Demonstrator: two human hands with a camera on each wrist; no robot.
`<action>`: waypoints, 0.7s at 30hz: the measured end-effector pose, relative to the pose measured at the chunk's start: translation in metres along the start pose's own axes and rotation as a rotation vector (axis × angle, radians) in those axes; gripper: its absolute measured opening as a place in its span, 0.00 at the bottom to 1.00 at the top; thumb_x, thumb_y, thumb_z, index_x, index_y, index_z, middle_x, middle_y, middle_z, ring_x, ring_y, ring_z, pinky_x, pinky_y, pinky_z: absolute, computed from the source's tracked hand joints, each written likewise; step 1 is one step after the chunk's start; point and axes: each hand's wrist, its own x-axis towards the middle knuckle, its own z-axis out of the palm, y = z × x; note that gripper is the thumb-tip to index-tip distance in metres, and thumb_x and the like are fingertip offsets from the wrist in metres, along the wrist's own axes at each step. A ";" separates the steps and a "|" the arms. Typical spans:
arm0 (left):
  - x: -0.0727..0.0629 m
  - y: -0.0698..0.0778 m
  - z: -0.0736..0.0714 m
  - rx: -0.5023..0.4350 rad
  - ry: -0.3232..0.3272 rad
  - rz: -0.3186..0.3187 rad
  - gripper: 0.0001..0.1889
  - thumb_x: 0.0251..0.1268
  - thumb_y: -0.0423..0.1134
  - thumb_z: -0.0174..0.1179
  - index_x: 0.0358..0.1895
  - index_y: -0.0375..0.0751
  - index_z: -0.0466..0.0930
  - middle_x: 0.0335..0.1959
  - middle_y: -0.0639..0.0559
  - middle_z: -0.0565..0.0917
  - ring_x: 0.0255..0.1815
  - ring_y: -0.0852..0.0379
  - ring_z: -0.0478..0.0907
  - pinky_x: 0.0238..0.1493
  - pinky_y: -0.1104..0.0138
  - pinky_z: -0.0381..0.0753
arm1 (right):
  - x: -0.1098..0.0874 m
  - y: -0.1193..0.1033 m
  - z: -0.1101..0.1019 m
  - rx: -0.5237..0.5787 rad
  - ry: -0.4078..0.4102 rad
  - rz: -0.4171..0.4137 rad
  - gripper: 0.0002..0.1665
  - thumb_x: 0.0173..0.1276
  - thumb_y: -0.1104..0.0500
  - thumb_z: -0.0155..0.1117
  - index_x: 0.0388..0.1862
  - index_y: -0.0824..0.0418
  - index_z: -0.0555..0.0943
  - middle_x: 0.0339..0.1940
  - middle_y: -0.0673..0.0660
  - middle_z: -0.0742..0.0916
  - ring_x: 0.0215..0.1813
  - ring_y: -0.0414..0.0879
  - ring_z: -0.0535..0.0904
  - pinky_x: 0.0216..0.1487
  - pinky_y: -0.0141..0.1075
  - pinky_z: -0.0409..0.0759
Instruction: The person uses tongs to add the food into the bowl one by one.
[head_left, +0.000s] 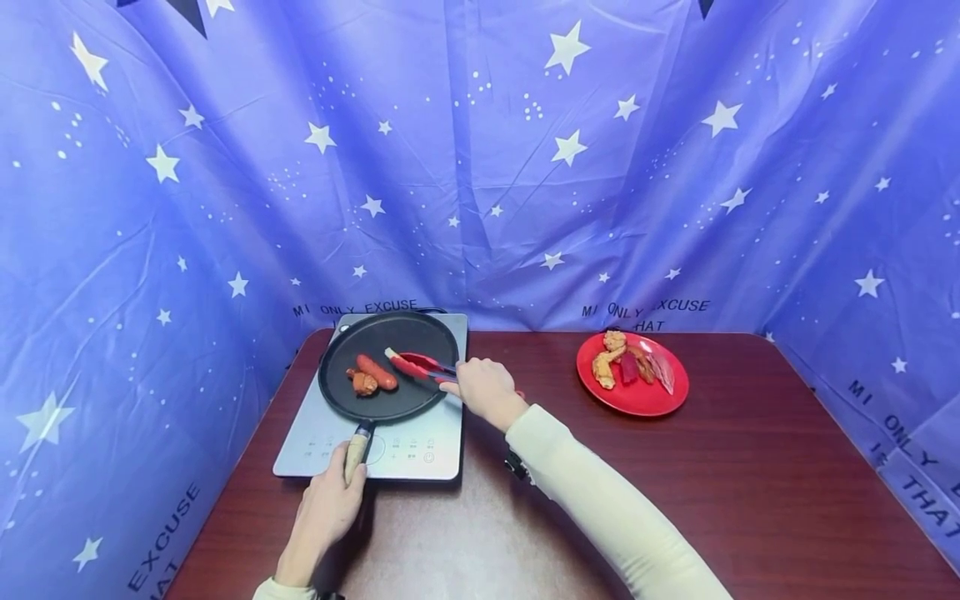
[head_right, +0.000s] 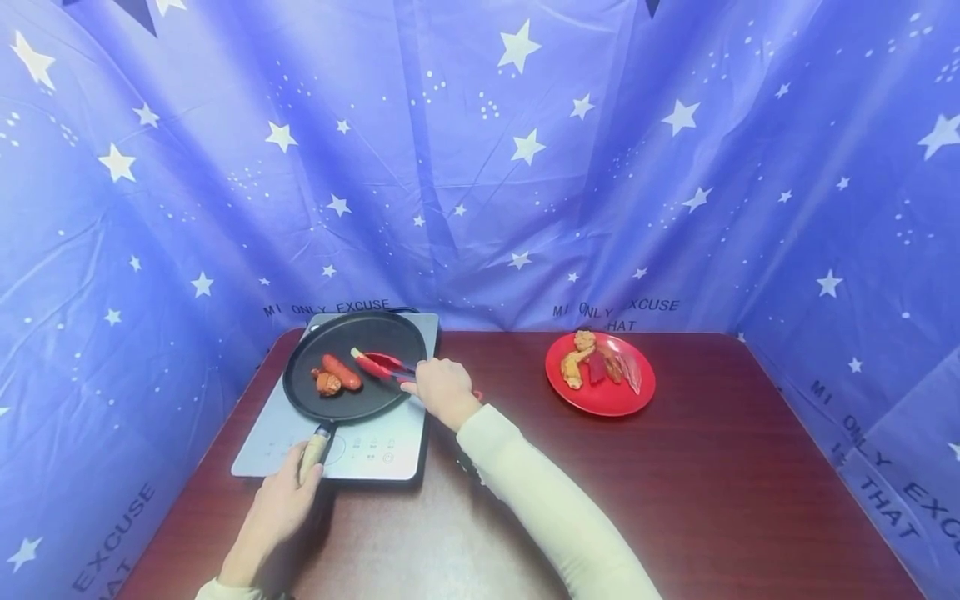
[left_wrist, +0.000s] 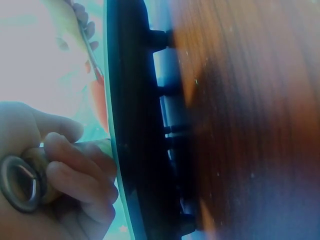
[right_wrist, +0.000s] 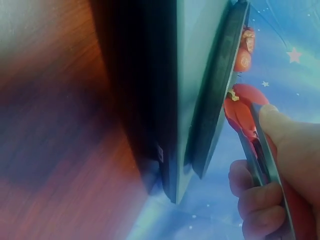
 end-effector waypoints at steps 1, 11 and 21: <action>0.000 0.000 0.000 0.002 0.001 0.000 0.26 0.68 0.43 0.51 0.66 0.36 0.62 0.32 0.36 0.80 0.27 0.43 0.77 0.26 0.50 0.71 | 0.001 -0.001 0.001 -0.001 0.000 0.003 0.28 0.65 0.35 0.56 0.30 0.60 0.79 0.21 0.56 0.80 0.23 0.51 0.79 0.22 0.44 0.76; 0.000 -0.002 0.002 -0.001 -0.002 -0.001 0.26 0.69 0.44 0.50 0.66 0.37 0.61 0.33 0.36 0.80 0.28 0.44 0.77 0.27 0.50 0.71 | 0.008 -0.005 0.010 0.050 0.022 0.046 0.27 0.63 0.36 0.59 0.30 0.60 0.79 0.23 0.56 0.82 0.25 0.52 0.80 0.23 0.44 0.76; 0.001 -0.003 0.002 -0.003 0.001 0.007 0.26 0.69 0.45 0.50 0.66 0.37 0.61 0.31 0.38 0.80 0.26 0.46 0.76 0.24 0.51 0.70 | 0.014 -0.013 0.008 0.015 0.051 0.052 0.27 0.65 0.36 0.57 0.30 0.61 0.79 0.25 0.57 0.84 0.27 0.52 0.82 0.24 0.43 0.77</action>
